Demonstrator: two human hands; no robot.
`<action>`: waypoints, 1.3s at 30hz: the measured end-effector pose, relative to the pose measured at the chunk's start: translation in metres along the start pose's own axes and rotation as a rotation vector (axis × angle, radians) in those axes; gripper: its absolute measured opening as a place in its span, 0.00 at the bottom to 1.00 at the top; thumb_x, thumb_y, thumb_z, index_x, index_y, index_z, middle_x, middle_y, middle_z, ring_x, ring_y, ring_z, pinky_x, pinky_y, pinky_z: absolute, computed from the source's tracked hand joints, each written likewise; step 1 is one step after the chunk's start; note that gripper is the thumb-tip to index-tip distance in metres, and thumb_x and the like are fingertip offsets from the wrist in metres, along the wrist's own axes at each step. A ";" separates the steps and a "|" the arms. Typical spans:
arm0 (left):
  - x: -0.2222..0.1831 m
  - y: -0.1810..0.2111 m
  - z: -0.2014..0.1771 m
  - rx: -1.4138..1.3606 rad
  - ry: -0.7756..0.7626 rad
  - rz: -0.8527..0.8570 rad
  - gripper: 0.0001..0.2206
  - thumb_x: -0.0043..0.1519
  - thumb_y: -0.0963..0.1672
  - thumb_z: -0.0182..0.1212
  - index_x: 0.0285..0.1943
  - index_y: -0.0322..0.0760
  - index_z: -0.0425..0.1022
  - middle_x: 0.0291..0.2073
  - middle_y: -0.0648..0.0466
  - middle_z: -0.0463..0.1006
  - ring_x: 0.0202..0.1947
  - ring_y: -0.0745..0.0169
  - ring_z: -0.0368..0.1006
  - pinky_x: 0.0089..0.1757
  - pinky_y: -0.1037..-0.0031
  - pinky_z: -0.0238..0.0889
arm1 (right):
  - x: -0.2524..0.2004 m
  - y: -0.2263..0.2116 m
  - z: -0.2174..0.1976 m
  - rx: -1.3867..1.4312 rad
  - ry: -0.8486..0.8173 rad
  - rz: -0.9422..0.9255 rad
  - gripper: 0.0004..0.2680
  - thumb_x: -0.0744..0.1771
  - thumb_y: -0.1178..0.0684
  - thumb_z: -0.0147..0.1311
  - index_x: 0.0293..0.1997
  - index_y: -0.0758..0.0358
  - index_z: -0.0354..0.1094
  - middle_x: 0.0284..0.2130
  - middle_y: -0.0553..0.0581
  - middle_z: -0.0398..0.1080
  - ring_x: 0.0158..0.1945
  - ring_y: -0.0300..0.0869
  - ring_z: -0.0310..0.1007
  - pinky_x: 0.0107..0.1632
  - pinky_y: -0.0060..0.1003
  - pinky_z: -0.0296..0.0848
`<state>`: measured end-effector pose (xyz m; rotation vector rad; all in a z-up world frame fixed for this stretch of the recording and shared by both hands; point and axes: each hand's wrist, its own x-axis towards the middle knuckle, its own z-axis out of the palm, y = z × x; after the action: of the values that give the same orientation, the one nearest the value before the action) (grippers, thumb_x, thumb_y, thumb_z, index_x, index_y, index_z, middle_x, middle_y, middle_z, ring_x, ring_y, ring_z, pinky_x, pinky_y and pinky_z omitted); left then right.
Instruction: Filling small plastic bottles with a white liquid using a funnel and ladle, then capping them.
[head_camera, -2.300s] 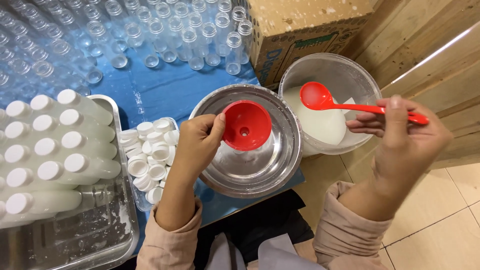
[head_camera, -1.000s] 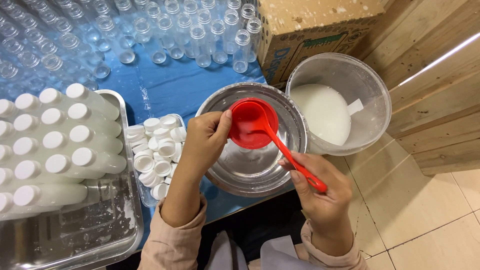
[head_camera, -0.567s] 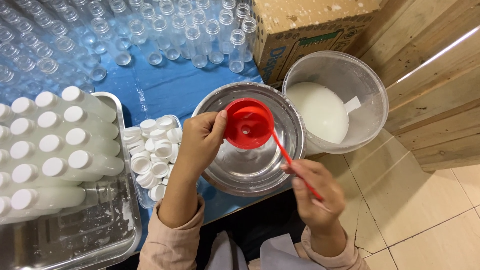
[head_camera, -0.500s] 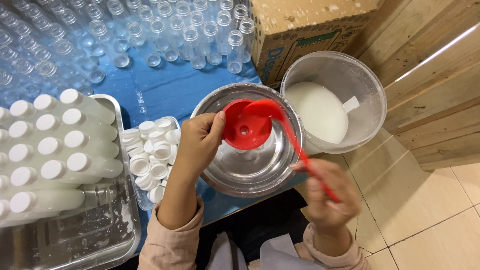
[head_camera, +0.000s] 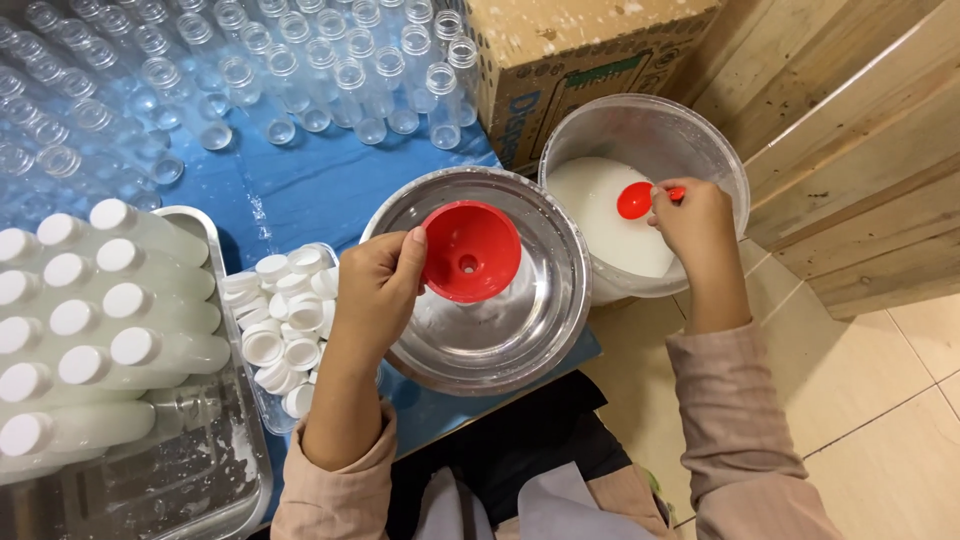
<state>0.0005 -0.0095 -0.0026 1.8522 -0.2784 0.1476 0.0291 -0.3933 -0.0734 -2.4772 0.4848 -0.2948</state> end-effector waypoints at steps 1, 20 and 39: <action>0.000 0.000 0.000 0.001 0.002 -0.001 0.24 0.73 0.45 0.51 0.19 0.36 0.76 0.10 0.49 0.72 0.15 0.59 0.64 0.24 0.75 0.63 | 0.005 0.002 0.003 0.000 -0.002 -0.002 0.07 0.67 0.55 0.57 0.47 0.63 0.79 0.20 0.59 0.75 0.27 0.43 0.79 0.34 0.35 0.78; -0.001 0.003 -0.006 0.054 -0.094 -0.014 0.23 0.72 0.46 0.47 0.20 0.37 0.70 0.14 0.57 0.69 0.19 0.69 0.62 0.25 0.76 0.54 | -0.056 -0.059 -0.055 0.627 0.091 0.098 0.07 0.72 0.57 0.52 0.46 0.72 0.72 0.29 0.65 0.75 0.27 0.44 0.77 0.35 0.31 0.81; 0.000 0.002 -0.007 0.021 -0.093 -0.006 0.24 0.72 0.46 0.46 0.17 0.38 0.65 0.12 0.58 0.67 0.16 0.70 0.60 0.24 0.75 0.52 | -0.151 -0.185 -0.102 0.752 0.174 -0.277 0.18 0.72 0.45 0.50 0.48 0.81 0.69 0.34 0.74 0.73 0.30 0.56 0.79 0.33 0.42 0.84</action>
<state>-0.0001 -0.0032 0.0018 1.8835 -0.3367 0.0607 -0.0891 -0.2434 0.1027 -1.7777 0.0616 -0.6705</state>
